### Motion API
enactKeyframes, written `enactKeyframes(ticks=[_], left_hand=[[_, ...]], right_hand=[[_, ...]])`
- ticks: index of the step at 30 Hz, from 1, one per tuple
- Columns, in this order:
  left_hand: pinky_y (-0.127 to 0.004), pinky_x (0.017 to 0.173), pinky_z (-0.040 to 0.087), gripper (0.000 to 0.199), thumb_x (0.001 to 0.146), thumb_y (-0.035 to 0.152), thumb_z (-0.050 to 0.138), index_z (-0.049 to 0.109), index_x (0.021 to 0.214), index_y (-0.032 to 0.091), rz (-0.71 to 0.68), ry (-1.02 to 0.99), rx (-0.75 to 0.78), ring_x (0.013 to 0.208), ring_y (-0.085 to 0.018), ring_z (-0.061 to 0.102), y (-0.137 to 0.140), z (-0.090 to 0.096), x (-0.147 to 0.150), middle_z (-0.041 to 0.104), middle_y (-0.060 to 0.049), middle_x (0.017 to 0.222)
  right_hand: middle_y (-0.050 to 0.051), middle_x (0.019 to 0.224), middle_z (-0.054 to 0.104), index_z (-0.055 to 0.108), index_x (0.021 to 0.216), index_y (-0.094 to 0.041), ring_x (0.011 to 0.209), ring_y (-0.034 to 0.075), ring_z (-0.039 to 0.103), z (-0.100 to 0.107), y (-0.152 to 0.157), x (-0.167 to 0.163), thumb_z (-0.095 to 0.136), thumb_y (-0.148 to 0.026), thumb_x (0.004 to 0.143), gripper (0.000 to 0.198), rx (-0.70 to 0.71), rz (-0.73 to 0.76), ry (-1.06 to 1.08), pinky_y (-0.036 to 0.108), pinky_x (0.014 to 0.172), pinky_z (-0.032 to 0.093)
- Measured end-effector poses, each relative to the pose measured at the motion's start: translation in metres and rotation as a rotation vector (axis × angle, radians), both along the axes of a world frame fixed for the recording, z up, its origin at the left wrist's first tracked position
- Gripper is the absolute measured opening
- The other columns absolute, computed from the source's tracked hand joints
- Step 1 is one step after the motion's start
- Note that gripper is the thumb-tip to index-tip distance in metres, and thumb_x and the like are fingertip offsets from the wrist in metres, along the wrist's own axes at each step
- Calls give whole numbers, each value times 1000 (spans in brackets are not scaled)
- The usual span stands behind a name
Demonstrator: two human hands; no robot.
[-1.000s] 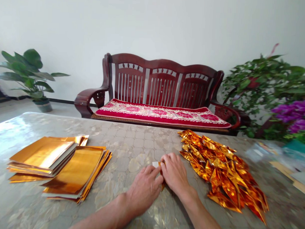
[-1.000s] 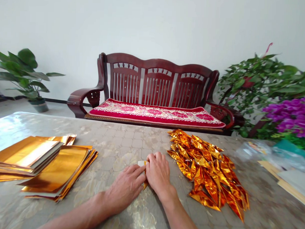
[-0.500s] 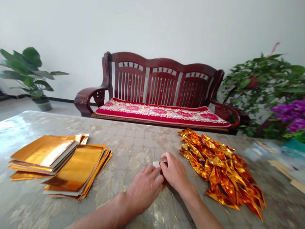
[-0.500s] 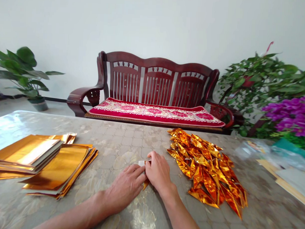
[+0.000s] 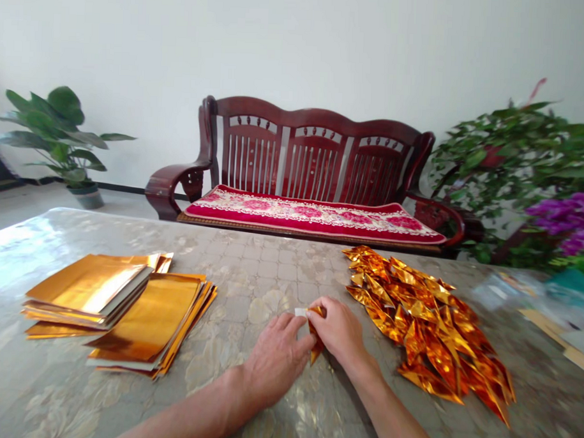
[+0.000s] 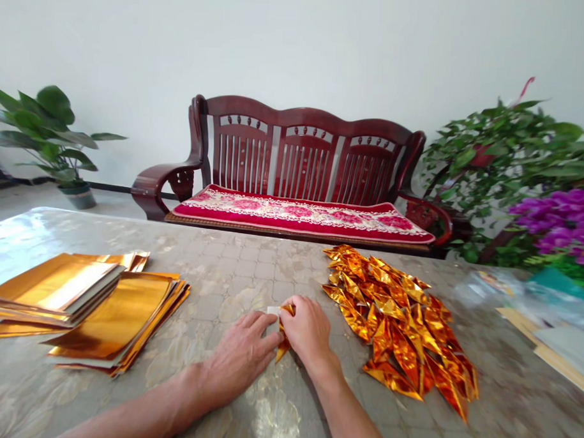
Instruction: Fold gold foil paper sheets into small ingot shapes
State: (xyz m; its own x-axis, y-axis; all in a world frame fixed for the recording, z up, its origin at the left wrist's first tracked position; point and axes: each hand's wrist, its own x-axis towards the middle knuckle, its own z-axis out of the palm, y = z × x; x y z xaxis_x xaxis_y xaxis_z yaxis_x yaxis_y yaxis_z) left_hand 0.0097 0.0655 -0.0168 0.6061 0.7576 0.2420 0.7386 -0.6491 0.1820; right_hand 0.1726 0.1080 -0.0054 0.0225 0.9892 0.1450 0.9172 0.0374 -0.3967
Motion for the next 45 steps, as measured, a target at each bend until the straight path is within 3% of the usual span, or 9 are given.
enactKeyframes(ticks=[9, 20, 45], left_hand=[[-41, 94, 48, 17, 91, 23, 58, 59, 108, 25, 12, 9, 28, 111, -25, 50, -1, 3, 1, 54, -4, 127], [-43, 94, 47, 15, 91, 22, 57, 62, 104, 25, 33, -9, 20, 113, -26, 49, 0, 2, -1, 51, -6, 132], [-41, 94, 47, 14, 92, 24, 56, 61, 106, 24, -1, 38, 27, 115, -26, 49, 1, 7, -3, 56, -8, 122]], right_hand=[[0, 86, 69, 70, 81, -27, 88, 18, 60, -8, -4, -2, 59, -20, 85, 14, 156, 115, -19, 27, 78, 41], [2, 83, 64, 73, 87, -25, 87, 19, 54, -7, -11, 0, 57, -19, 91, 18, 252, 223, -147, 28, 78, 38], [4, 86, 64, 75, 94, -25, 89, 21, 54, -3, -18, -1, 55, -22, 94, 20, 232, 282, -143, 29, 78, 42]])
